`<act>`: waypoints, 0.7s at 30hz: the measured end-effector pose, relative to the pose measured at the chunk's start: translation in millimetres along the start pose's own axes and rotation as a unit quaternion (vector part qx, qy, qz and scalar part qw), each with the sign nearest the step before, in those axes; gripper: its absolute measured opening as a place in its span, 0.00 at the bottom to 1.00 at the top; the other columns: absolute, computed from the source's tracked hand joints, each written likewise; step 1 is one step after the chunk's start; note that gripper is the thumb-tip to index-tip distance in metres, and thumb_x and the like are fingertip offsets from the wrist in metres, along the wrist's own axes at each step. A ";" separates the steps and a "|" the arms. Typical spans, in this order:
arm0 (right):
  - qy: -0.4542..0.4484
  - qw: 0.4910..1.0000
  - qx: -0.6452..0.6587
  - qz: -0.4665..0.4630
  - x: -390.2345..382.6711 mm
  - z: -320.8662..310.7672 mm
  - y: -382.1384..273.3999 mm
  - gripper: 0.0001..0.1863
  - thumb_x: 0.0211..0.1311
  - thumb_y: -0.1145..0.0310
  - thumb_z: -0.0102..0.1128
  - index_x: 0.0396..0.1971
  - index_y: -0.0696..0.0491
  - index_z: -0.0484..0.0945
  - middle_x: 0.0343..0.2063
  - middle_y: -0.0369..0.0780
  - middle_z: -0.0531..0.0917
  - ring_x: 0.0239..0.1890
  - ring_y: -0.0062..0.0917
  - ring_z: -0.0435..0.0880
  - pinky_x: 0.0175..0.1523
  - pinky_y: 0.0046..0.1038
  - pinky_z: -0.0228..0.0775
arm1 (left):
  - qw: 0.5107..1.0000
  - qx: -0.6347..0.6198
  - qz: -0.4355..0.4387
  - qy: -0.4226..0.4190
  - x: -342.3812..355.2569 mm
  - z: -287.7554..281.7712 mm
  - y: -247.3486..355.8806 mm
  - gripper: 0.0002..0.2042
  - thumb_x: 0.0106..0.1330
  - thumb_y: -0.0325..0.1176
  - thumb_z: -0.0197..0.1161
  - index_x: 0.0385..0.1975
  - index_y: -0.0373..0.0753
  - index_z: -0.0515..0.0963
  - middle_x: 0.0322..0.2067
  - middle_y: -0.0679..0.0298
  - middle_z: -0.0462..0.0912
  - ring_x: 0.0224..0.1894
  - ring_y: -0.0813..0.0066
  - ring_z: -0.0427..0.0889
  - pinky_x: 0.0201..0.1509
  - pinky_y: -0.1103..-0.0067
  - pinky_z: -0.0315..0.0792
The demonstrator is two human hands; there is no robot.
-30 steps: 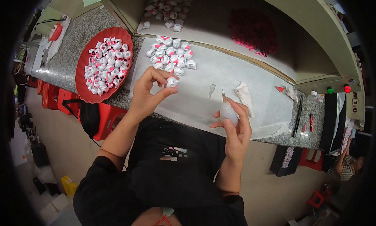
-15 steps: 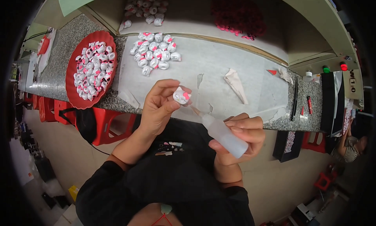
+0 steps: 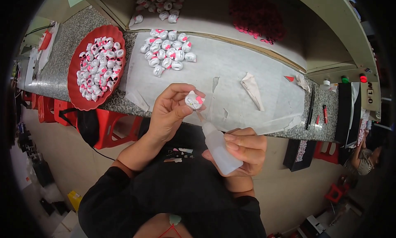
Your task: Applying liquid from a squeeze bottle to small ceramic pieces and organizing them on a workbench.
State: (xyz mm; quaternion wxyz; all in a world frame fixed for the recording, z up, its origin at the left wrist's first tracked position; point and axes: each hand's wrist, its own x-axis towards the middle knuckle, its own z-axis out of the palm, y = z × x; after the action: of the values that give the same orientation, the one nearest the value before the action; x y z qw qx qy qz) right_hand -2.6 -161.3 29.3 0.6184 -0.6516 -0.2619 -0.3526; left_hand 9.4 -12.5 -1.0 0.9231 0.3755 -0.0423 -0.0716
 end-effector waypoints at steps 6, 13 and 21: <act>-0.022 1.000 0.016 -0.006 -0.3 -0.5 0.0 0.22 0.28 0.76 0.68 0.27 0.56 0.67 0.23 0.39 0.68 0.19 0.20 0.67 0.22 0.17 0.62 | 1.000 -0.013 -0.002 0.013 0.5 -1.8 1.2 0.18 0.53 0.26 0.57 0.44 0.34 0.63 0.39 0.57 0.72 0.42 0.74 0.73 0.47 0.74 0.68; -0.002 1.000 0.005 -0.027 0.3 0.0 0.8 0.21 0.30 0.75 0.67 0.27 0.56 0.66 0.23 0.39 0.68 0.19 0.20 0.66 0.21 0.16 0.60 | 1.000 -0.016 -0.002 0.001 -0.5 -2.9 0.9 0.18 0.53 0.26 0.57 0.44 0.34 0.64 0.39 0.57 0.73 0.41 0.73 0.73 0.47 0.74 0.68; -0.018 1.000 0.005 -0.021 -0.3 0.4 -1.2 0.20 0.31 0.75 0.67 0.27 0.56 0.66 0.23 0.39 0.68 0.19 0.20 0.67 0.21 0.16 0.61 | 1.000 0.005 -0.003 0.000 -0.6 -3.3 -2.8 0.18 0.52 0.25 0.58 0.43 0.34 0.64 0.39 0.57 0.72 0.41 0.73 0.73 0.47 0.74 0.68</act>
State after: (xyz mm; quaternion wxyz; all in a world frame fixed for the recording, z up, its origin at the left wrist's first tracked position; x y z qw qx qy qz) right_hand -3.6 -160.8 29.9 0.6093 -0.6492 -0.2887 -0.3520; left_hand 9.0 -12.1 -5.3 0.9208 0.3806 -0.0417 -0.0738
